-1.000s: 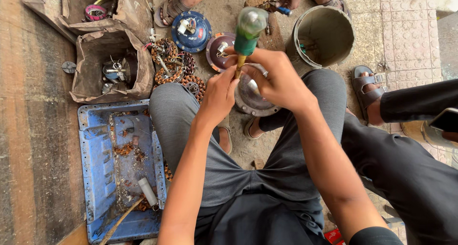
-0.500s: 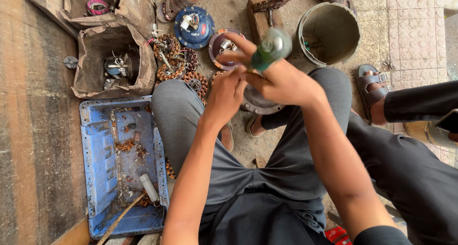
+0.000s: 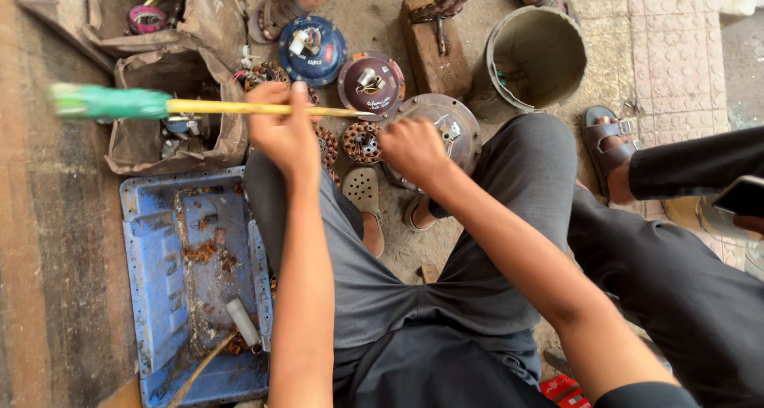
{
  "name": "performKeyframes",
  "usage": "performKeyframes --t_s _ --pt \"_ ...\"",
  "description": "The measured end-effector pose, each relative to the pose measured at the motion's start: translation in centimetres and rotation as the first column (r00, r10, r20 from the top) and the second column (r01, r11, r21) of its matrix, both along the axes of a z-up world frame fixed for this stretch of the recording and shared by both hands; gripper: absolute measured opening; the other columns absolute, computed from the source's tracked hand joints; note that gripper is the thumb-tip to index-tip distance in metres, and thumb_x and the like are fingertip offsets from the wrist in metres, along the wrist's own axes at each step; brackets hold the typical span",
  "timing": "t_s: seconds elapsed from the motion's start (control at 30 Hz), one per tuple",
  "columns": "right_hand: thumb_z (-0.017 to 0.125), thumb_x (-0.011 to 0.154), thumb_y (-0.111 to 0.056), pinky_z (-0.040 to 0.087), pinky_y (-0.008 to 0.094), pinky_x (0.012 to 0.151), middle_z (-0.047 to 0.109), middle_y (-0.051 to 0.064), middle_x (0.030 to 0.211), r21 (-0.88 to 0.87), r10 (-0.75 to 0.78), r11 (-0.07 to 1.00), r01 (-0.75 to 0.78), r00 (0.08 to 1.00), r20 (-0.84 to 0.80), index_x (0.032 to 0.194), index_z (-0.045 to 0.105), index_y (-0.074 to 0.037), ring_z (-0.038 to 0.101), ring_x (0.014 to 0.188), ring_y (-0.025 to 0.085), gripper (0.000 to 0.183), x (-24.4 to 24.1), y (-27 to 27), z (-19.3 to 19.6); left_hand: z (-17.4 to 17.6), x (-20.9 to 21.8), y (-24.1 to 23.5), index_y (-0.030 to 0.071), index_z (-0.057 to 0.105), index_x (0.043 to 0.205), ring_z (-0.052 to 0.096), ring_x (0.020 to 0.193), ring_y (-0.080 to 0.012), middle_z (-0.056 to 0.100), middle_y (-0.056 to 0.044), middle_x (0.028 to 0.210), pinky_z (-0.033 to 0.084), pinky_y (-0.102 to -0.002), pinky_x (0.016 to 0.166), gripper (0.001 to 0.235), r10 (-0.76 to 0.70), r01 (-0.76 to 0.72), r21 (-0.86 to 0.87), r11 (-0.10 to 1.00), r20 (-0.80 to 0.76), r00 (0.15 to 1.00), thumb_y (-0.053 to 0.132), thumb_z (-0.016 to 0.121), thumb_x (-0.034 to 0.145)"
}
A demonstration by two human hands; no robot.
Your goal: The person uses a hammer and chisel to remove a metal pin from a motor component, then uses pliers to pull out a small cylindrical part. The work is performed while sitting on the ground with other motor parts nearby.
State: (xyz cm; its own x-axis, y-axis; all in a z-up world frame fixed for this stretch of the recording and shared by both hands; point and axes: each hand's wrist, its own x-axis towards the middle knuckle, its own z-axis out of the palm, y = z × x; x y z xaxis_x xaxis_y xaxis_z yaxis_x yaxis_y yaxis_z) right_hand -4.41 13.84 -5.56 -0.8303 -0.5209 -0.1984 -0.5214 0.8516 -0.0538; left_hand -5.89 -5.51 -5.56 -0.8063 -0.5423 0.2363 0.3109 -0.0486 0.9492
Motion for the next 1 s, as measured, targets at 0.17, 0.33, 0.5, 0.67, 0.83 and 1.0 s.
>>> performKeyframes --t_s 0.17,0.33,0.5,0.67,0.83,1.0 --pt "0.068 0.091 -0.012 0.059 0.039 0.060 0.072 0.014 0.092 -0.031 -0.068 0.997 0.069 0.997 0.040 0.086 0.072 -0.008 0.074 0.083 0.026 0.008 -1.0 0.1 -2.5 -1.4 -1.0 -2.5 -0.004 0.056 0.115 0.068 0.064 -0.0167 0.065 -0.012 0.088 0.060 -0.031 0.053 0.024 0.011 -0.011 0.076 0.997 0.002 1.000 -0.005 0.072 0.098" --pt "0.070 0.081 -0.010 0.059 0.040 0.060 0.072 0.011 0.080 -0.072 0.107 0.992 -0.104 0.993 0.041 0.076 0.070 -0.009 0.074 0.078 0.028 0.005 -1.4 -0.7 -3.3 -2.3 -2.0 -4.0 -0.005 0.055 0.115 0.068 0.063 -0.0178 0.065 -0.014 0.086 0.059 -0.032 0.051 0.022 -0.004 0.005 0.093 0.996 -0.003 1.000 -0.006 0.071 0.099" --pt "0.070 0.085 -0.008 0.058 0.041 0.059 0.071 0.013 0.081 -0.102 0.199 0.974 -0.200 0.980 -0.025 0.079 0.069 -0.005 0.073 0.073 0.029 0.007 -2.0 -0.5 -0.8 -2.6 -2.7 -4.1 -0.005 0.055 0.114 0.068 0.063 -0.0175 0.066 -0.014 0.087 0.059 -0.032 0.050 0.022 -0.009 0.007 0.084 0.996 0.022 1.000 -0.006 0.071 0.100" --pt "0.075 0.079 -0.010 0.060 0.041 0.075 0.076 0.015 0.091 -0.546 -0.067 0.828 0.129 0.989 0.132 0.103 0.075 -0.004 0.074 0.081 0.029 0.026 -4.9 5.3 4.1 -2.8 -2.1 -4.3 -0.004 0.055 0.115 0.069 0.063 -0.0181 0.066 -0.014 0.087 0.059 -0.032 0.049 0.024 0.009 -0.013 0.111 0.994 0.042 0.999 -0.007 0.072 0.098" --pt "0.069 0.095 -0.012 0.059 0.033 0.072 0.076 0.011 0.092 -0.630 -0.334 0.663 0.405 0.913 0.236 0.113 0.078 -0.004 0.073 0.077 0.019 0.022 -8.1 18.0 5.5 -1.2 -0.7 -4.5 -0.004 0.055 0.117 0.071 0.070 -0.0196 0.068 -0.014 0.092 0.060 -0.031 0.055 0.023 -0.001 -0.012 0.143 0.990 0.092 0.996 -0.006 0.070 0.100" --pt "0.064 0.097 -0.018 0.054 0.030 0.060 0.073 0.006 0.083 -0.626 -0.351 0.308 0.717 0.697 0.626 0.106 0.076 -0.001 0.065 0.068 0.013 0.023 -8.2 26.8 -4.3 0.6 -1.5 -3.8 -0.002 0.056 0.121 0.072 0.077 -0.0204 0.067 -0.010 0.095 0.064 -0.034 0.063 0.024 -0.061 0.019 0.237 0.971 0.175 0.983 -0.003 0.070 0.100"
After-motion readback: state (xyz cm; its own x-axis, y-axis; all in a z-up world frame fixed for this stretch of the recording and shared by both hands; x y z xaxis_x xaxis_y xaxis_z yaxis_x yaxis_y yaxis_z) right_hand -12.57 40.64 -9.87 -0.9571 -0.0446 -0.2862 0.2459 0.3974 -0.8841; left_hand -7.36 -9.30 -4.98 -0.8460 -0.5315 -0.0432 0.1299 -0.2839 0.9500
